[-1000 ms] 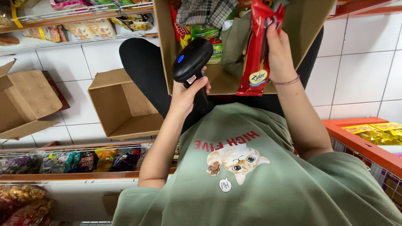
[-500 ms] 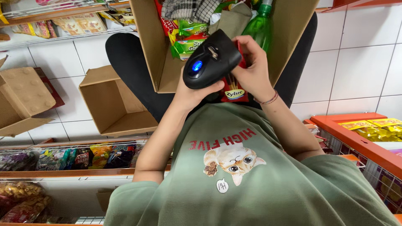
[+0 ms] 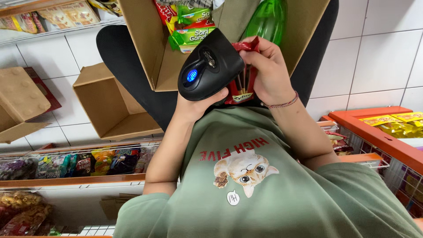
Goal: The person sits on the floor in a store aisle and restocks shelves with various snack items. They take packaged snacks from a cardboard box on their lap, scan the barcodes with a handheld scanner, wipe the packages with a cloth, and place them on the shelf.
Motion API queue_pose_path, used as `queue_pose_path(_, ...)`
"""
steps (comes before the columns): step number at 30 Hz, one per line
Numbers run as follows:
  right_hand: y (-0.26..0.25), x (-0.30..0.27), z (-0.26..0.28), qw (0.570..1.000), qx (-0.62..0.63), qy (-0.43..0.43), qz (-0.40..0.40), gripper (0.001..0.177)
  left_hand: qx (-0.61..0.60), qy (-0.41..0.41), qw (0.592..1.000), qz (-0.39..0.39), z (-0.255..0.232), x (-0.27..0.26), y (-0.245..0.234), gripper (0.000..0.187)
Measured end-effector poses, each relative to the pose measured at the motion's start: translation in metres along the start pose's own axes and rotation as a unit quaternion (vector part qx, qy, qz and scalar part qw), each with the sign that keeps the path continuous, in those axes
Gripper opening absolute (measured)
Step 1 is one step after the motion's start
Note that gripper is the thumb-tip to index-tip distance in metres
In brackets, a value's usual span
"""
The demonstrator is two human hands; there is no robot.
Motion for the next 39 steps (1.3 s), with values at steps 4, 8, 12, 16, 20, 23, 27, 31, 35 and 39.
queue_pose_path(4,0.002,0.000,-0.002,0.997,0.070,0.008,0.022,0.010,-0.022,0.018,0.999,0.023,-0.003,0.000,-0.001,0.062)
queue_pose_path(8,0.004,0.001,0.001,0.989,0.144,0.008,0.010,0.027,-0.020,0.029,0.999,0.033,-0.007,0.000,0.000,0.062)
queue_pose_path(12,0.006,-0.001,0.008,0.982,0.178,-0.017,0.061,0.037,0.010,0.028,0.998,0.061,-0.009,-0.003,0.003,0.059)
queue_pose_path(16,-0.001,-0.001,0.011,0.978,0.197,-0.038,0.055,0.032,-0.005,0.028,0.998,0.058,-0.011,0.000,0.005,0.064)
queue_pose_path(20,-0.004,0.003,0.015,0.979,0.198,-0.047,0.029,0.032,-0.029,0.038,0.997,0.062,-0.014,0.005,0.008,0.066)
queue_pose_path(23,0.002,0.007,0.020,0.984,0.170,-0.059,0.008,0.031,-0.028,0.048,0.997,0.062,-0.013,0.006,0.008,0.067)
queue_pose_path(27,0.010,0.011,0.032,0.991,0.039,-0.124,-0.002,0.032,-0.032,0.044,0.997,0.049,-0.006,0.007,0.002,0.050)
queue_pose_path(31,0.028,-0.003,0.040,0.923,-0.307,-0.232,0.008,0.040,-0.109,0.057,0.992,-0.023,0.003,0.009,-0.006,0.052)
queue_pose_path(35,0.048,-0.015,0.036,0.785,-0.558,-0.261,0.064,0.072,-0.166,0.086,0.982,-0.028,-0.013,0.006,-0.009,0.053)
queue_pose_path(39,0.045,-0.010,0.026,0.807,-0.531,-0.244,0.083,0.090,-0.184,0.106,0.977,0.016,-0.048,0.006,0.010,0.059)
Point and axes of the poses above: each hand's wrist, its own x-axis towards the middle knuckle, its own y-axis out of the palm, z = x × y, the point moved 5 cm from there along x, towards the middle knuckle, and after that the axes turned 4 degrees about z, right-handed, at the moved point
